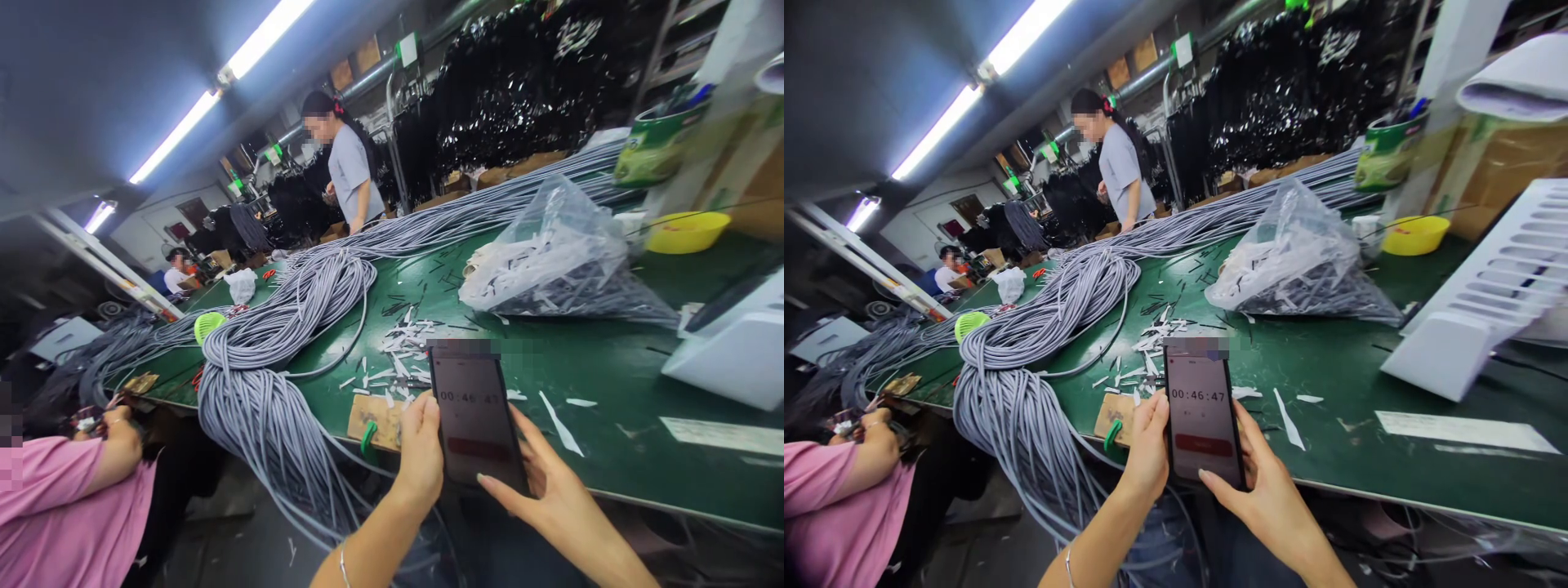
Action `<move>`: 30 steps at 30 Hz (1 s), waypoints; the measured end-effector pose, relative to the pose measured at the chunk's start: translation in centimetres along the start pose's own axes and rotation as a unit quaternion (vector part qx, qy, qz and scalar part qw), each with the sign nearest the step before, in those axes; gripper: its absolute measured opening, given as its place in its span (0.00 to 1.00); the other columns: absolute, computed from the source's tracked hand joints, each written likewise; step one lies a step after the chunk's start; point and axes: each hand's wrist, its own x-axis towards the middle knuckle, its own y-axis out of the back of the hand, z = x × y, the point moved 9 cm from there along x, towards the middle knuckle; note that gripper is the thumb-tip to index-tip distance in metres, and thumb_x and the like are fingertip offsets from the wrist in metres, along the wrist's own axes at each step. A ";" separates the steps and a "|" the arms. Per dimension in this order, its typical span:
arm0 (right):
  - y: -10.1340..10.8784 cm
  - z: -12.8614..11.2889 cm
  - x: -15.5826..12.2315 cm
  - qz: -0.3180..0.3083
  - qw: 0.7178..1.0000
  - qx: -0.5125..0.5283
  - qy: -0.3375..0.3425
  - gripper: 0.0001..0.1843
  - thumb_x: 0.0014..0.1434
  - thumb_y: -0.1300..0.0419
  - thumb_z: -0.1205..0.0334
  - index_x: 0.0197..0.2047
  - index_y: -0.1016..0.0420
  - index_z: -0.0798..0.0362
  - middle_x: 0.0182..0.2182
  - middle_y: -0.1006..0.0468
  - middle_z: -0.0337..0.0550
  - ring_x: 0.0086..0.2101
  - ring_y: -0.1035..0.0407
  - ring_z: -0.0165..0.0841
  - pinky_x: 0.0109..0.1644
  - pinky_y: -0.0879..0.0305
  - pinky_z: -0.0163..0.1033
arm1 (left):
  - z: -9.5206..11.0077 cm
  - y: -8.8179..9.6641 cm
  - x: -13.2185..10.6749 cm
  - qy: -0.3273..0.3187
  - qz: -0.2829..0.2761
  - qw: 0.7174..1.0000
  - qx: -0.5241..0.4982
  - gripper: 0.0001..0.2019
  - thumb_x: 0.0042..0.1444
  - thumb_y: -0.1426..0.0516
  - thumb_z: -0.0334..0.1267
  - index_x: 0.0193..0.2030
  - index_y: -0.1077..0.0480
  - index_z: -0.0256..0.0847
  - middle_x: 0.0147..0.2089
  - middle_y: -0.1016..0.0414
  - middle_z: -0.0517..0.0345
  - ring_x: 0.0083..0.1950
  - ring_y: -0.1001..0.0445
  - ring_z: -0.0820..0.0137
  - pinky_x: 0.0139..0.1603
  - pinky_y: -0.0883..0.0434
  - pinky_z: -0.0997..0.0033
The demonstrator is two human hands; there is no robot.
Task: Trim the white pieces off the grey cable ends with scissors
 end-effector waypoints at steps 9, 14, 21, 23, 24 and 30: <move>0.7 2.8 0.0 0.004 0.999 0.030 -0.037 0.56 0.39 0.33 0.44 0.67 0.55 0.47 0.44 0.24 0.50 0.32 0.25 0.42 0.23 0.26 0.42 | 0.0 -0.8 0.3 0.010 -0.023 1.000 -0.019 0.23 0.43 0.39 0.56 0.33 0.25 0.35 0.31 0.24 0.55 0.34 0.30 0.68 0.38 0.33 0.71; 2.3 0.6 0.4 0.095 0.995 -0.004 -0.004 0.42 0.46 0.42 0.37 0.59 0.39 0.51 0.37 0.23 0.50 0.35 0.26 0.40 0.36 0.26 0.40 | 0.1 -0.7 0.0 0.000 -0.015 1.000 0.003 0.23 0.44 0.40 0.57 0.36 0.24 0.36 0.36 0.23 0.53 0.40 0.28 0.64 0.43 0.32 0.69; 2.8 -6.0 -1.9 0.233 0.911 -0.241 0.242 0.23 0.57 0.49 0.47 0.54 0.32 0.43 0.49 0.31 0.47 0.47 0.34 0.43 0.50 0.34 0.49 | -0.2 -0.9 -0.1 -0.003 -0.033 0.999 0.041 0.22 0.50 0.43 0.55 0.37 0.24 0.36 0.39 0.23 0.52 0.43 0.29 0.63 0.47 0.33 0.66; 2.1 -6.9 -2.4 0.246 0.868 -0.314 0.294 0.20 0.60 0.51 0.50 0.53 0.30 0.41 0.51 0.33 0.46 0.48 0.36 0.43 0.51 0.37 0.51 | -0.1 -1.2 -0.2 -0.007 -0.051 0.997 0.049 0.22 0.51 0.44 0.55 0.38 0.24 0.36 0.39 0.23 0.52 0.43 0.29 0.63 0.47 0.33 0.67; 1.8 -7.3 -2.6 0.252 0.848 -0.344 0.315 0.20 0.60 0.52 0.51 0.53 0.30 0.41 0.52 0.33 0.46 0.47 0.37 0.43 0.51 0.38 0.51 | 0.0 -1.3 -0.2 -0.009 -0.059 0.997 0.055 0.22 0.52 0.45 0.55 0.39 0.24 0.36 0.39 0.23 0.52 0.43 0.29 0.63 0.47 0.33 0.67; -0.5 -9.2 -2.8 0.213 0.769 -0.434 0.418 0.19 0.62 0.53 0.52 0.54 0.31 0.42 0.58 0.42 0.47 0.51 0.40 0.46 0.50 0.40 0.53 | -0.1 -0.9 -0.4 -0.017 -0.046 0.993 0.110 0.23 0.53 0.47 0.55 0.39 0.24 0.36 0.40 0.24 0.51 0.42 0.30 0.63 0.47 0.33 0.65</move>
